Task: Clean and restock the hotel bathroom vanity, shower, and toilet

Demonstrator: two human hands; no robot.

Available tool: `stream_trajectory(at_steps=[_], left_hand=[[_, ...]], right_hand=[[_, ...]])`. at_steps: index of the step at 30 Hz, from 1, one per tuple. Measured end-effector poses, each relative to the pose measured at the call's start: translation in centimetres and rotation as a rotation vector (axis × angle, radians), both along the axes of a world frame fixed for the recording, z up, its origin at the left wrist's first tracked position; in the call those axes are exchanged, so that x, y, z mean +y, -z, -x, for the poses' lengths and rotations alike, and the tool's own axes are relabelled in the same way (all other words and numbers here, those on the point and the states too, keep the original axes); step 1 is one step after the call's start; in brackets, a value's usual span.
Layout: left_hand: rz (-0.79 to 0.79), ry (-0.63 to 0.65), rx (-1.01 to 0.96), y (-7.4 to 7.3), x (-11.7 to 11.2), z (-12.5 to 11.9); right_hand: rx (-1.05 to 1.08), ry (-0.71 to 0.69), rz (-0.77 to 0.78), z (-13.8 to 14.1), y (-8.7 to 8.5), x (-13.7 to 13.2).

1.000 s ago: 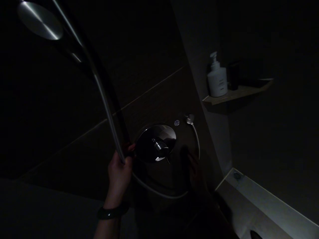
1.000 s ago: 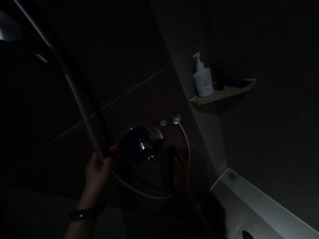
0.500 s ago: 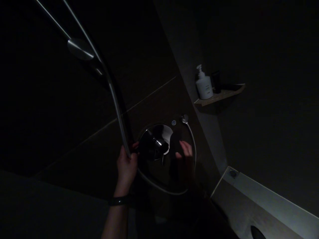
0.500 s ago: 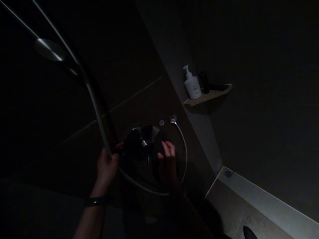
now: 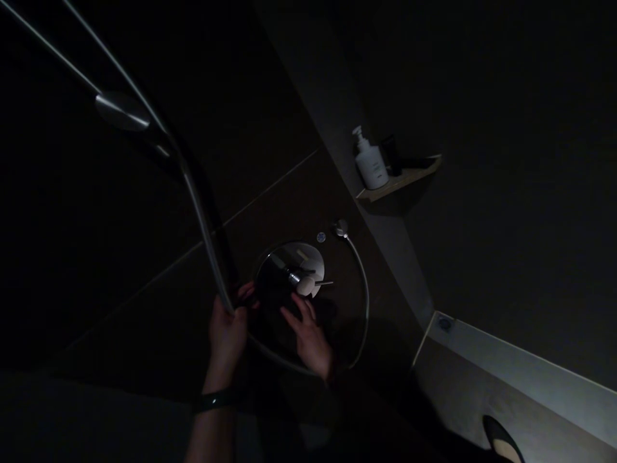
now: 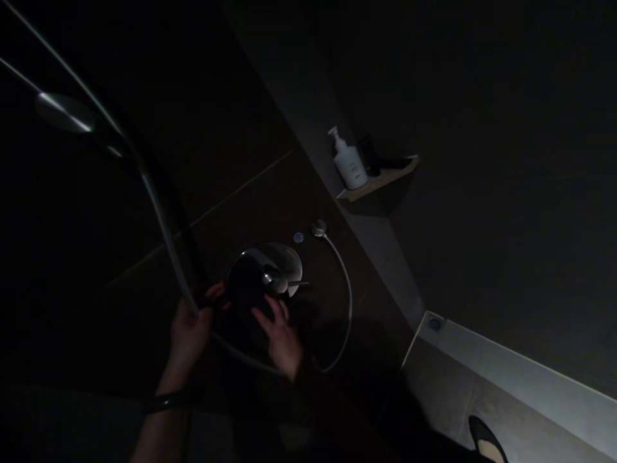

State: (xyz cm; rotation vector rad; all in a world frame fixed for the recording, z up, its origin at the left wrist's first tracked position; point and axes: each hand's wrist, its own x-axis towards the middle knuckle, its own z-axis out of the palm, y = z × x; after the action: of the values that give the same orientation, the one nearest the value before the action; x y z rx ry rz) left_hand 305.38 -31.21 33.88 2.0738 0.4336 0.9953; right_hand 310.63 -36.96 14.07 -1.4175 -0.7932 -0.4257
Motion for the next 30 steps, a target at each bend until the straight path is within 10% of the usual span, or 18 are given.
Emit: stream_trajectory(at_steps=[3, 5, 7, 11, 14, 20, 22, 24, 30], left_hand=[[0.106, 0.018, -0.022, 0.0, -0.1, -0.1], [0.105, -0.003, -0.017, -0.1, 0.3, -0.2], [0.106, -0.027, 0.002, -0.1, 0.7, -0.3], [0.095, -0.110, 0.057, -0.2, 1.2, -0.2], [0.070, -0.145, 0.084, -0.4, 1.5, -0.1], [0.044, -0.191, 0.051, 0.0, 1.5, 0.3], [0.010, -0.143, 0.016, 1.1, 1.3, 0.5], [-0.077, -0.133, -0.012, 2.7, 1.1, 0.3], [-0.356, -0.308, -0.004, 5.7, -0.5, -1.6]], right_hand=[[0.247, 0.192, -0.027, -3.2, 7.1, -2.7], [0.309, 0.293, -0.076, -6.0, 8.3, -5.2], [0.280, 0.319, -0.154, -8.6, 5.5, -7.2], [0.013, 0.101, -0.177, -11.5, -5.7, -7.3], [0.005, 0.032, -0.112, -11.5, -8.3, -5.2], [0.118, 0.017, -0.072, -8.6, 3.4, -5.2], [0.102, 0.103, -0.135, -10.0, 3.5, -8.2], [0.050, 0.211, -0.225, -12.6, -2.1, -11.3], [-0.665, 0.059, -0.377, -13.7, -34.7, -10.8]])
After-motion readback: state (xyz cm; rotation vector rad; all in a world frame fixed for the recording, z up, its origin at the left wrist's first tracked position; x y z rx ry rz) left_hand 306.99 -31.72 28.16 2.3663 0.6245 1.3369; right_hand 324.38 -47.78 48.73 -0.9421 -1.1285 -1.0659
